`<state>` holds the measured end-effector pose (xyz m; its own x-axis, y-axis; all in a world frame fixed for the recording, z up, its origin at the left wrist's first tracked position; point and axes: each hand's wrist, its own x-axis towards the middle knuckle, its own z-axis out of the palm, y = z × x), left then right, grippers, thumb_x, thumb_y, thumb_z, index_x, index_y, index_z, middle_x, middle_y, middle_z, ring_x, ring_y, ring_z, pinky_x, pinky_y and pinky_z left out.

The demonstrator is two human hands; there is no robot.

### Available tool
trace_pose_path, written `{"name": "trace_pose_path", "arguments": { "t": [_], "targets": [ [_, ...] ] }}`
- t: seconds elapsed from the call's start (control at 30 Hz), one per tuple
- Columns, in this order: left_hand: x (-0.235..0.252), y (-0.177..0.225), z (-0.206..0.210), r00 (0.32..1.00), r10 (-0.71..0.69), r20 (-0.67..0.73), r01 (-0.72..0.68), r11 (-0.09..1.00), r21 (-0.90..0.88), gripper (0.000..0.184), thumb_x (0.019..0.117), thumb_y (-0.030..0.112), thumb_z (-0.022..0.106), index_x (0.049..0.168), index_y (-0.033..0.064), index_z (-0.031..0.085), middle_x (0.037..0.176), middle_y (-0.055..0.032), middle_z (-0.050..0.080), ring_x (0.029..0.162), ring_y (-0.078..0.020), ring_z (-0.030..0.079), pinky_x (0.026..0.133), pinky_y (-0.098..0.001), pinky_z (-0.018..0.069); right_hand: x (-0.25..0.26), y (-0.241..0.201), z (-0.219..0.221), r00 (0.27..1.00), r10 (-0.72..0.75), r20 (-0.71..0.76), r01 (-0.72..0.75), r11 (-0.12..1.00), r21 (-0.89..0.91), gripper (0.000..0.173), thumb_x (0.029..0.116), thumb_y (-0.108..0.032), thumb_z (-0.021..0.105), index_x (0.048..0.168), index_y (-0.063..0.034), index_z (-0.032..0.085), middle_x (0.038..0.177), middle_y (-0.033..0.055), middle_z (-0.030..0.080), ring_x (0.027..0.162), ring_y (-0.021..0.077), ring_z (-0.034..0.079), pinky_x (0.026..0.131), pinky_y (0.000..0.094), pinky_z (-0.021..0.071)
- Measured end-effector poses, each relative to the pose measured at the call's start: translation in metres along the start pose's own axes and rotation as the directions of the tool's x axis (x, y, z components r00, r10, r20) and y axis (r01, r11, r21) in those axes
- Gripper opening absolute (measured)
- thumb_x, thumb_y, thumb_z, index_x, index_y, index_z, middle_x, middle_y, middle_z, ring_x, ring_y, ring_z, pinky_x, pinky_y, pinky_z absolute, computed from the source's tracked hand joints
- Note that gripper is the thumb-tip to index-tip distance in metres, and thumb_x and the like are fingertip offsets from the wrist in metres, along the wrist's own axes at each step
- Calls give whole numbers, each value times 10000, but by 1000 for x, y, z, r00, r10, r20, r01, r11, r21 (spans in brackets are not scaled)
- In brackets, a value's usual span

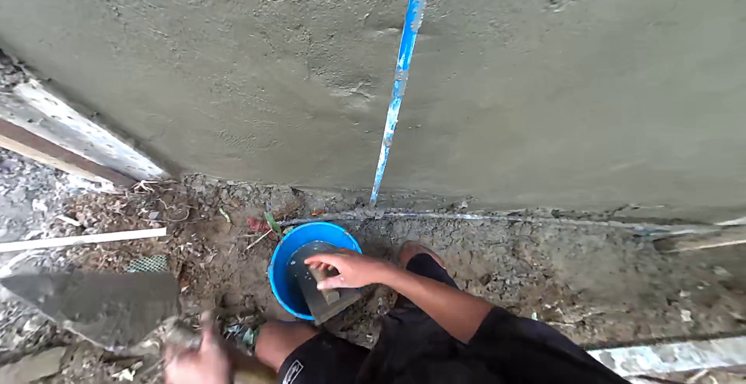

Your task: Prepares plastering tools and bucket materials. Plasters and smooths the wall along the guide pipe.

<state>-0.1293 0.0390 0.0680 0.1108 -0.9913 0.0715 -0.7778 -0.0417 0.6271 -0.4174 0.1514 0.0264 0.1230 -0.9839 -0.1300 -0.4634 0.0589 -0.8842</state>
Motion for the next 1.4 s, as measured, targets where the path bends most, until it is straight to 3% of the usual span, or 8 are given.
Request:
{"name": "trace_pose_path", "arguments": {
  "t": [0.13, 0.3, 0.4, 0.47, 0.67, 0.8, 1.1, 1.4],
  "targets": [
    [-57, 151, 94, 996, -47, 77, 85, 771, -631, 352, 999, 297, 660, 1001, -52, 615, 714, -29, 590, 608, -80, 601, 624, -310, 560, -41, -37, -37, 997, 51, 52, -45, 993, -104, 951, 884, -300, 824, 1635, -148, 260, 1567, 215, 436, 1396, 369, 496, 1142, 548, 427],
    [-142, 278, 157, 956, 89, 279, 152, 665, -731, 315, 1056, 248, 549, 1132, -56, 580, 835, -75, 651, 702, -124, 671, 666, -312, 604, -97, -25, -122, 929, 208, -307, -276, 940, -199, 793, 869, -70, 724, 1574, -52, 363, 1492, 265, 481, 1324, 402, 542, 1091, 548, 464],
    [-170, 306, 120, 606, 444, 660, -183, 886, -427, 528, 990, 372, 626, 1253, -86, 608, 1253, -232, 626, 1174, -276, 628, 1041, -448, 513, -169, -6, -193, 907, 152, -394, -229, 960, -159, 753, 836, -103, 728, 1533, -38, 451, 1408, 248, 569, 1147, 356, 668, 961, 513, 573],
    [-168, 332, 67, 423, 497, 758, -354, 860, -366, 408, 993, 434, 620, 1104, 58, 735, 1084, -93, 727, 997, -181, 700, 895, -417, 585, -234, 5, -244, 917, 189, -353, -246, 961, -125, 678, 878, -166, 726, 1494, -20, 482, 1283, 217, 667, 1059, 312, 711, 920, 500, 593],
    [-126, 454, -6, 811, 571, 128, -497, 787, -365, 546, 1006, 438, 571, 1282, -34, 590, 1162, -155, 641, 999, -147, 650, 870, -339, 566, -333, 23, -350, 634, 773, -7, -771, 631, -90, 676, 937, -162, 699, 1538, -85, 399, 1292, 265, 621, 1140, 416, 643, 985, 608, 500],
    [-95, 534, 31, 804, 593, 45, -529, 747, -403, 817, 961, 496, 622, 1541, -15, 357, 1391, -222, 532, 1192, -219, 596, 928, -329, 552, -307, 32, -380, 623, 778, 87, -751, 625, -214, 721, 964, -169, 672, 1591, -135, 316, 1279, 252, 630, 1065, 401, 682, 925, 591, 549],
    [-91, 547, 36, 798, 602, -35, -591, 770, -242, 299, 985, 229, 592, 1108, -32, 670, 1013, -143, 699, 922, -146, 671, 837, -295, 536, -219, 42, -414, 726, 637, 258, -558, 766, -319, 603, 1017, -248, 642, 1561, -142, 402, 1191, 225, 681, 1009, 344, 703, 928, 531, 559],
    [-97, 556, 35, 856, 516, -10, -504, 831, -235, 356, 991, 242, 581, 1216, -24, 653, 1097, -168, 695, 1014, -235, 677, 900, -390, 541, -132, 73, -408, 762, 603, 234, -587, 797, -143, 590, 989, -106, 647, 1532, -90, 417, 1192, 210, 664, 837, 264, 708, 753, 430, 610]
  ]
}}
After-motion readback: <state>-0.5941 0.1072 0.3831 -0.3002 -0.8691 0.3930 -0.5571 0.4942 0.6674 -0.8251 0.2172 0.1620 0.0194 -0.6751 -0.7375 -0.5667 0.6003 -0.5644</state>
